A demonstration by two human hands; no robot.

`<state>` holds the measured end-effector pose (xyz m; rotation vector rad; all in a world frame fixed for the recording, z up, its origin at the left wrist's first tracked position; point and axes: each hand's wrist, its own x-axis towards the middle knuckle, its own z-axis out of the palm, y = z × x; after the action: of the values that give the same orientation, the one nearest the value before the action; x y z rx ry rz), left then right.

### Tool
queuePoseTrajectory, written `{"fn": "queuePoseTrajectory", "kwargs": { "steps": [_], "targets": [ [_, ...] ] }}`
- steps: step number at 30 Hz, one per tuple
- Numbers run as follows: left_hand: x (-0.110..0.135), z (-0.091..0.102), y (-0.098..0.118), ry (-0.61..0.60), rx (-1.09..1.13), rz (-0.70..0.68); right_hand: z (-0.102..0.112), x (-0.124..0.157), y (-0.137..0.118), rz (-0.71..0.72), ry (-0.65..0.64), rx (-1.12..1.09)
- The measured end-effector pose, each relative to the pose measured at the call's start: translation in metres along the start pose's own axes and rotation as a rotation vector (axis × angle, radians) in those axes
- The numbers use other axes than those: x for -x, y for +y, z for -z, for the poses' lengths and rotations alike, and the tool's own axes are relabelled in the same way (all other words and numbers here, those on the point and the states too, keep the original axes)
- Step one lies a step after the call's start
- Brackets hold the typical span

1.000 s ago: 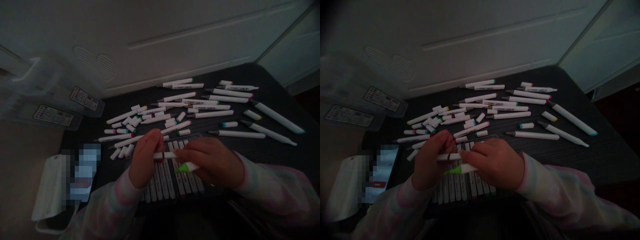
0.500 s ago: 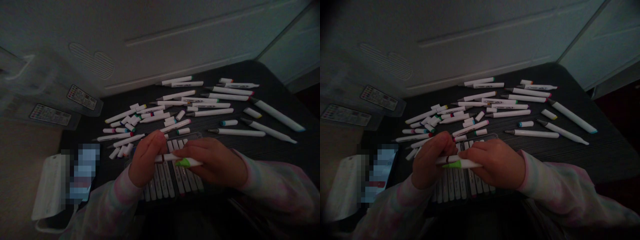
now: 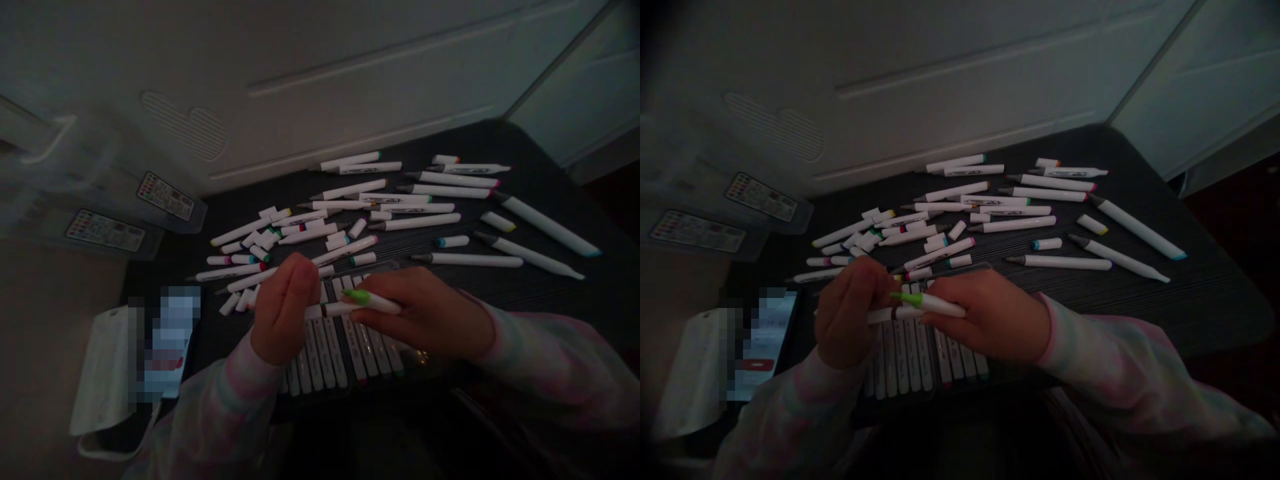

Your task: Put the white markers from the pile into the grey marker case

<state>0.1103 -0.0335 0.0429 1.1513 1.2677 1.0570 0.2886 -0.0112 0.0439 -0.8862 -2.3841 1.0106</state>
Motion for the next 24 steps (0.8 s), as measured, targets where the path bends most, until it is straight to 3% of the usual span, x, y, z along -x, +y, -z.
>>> {"fn": "queuePoseTrajectory", "kwargs": {
  "steps": [3, 8, 13, 18, 24],
  "targets": [
    [-0.001, -0.003, -0.006, -0.026, 0.057, -0.044, -0.003, 0.001, 0.001, 0.061, 0.013, 0.066],
    [-0.004, -0.005, -0.008, -0.071, 0.214, 0.085, -0.008, 0.006, 0.004, 0.188, 0.089, 0.266],
    [-0.004, -0.008, -0.009, -0.086, 0.305, 0.16, -0.011, 0.008, 0.006, 0.219, 0.108, 0.343],
    [-0.006, -0.007, -0.006, -0.083, 0.237, 0.132, -0.01, 0.005, 0.005, 0.214, 0.143, 0.321],
    [-0.012, -0.002, 0.003, -0.026, 0.144, 0.067, -0.005, 0.0, 0.003, 0.132, 0.156, 0.142]
  ]
}}
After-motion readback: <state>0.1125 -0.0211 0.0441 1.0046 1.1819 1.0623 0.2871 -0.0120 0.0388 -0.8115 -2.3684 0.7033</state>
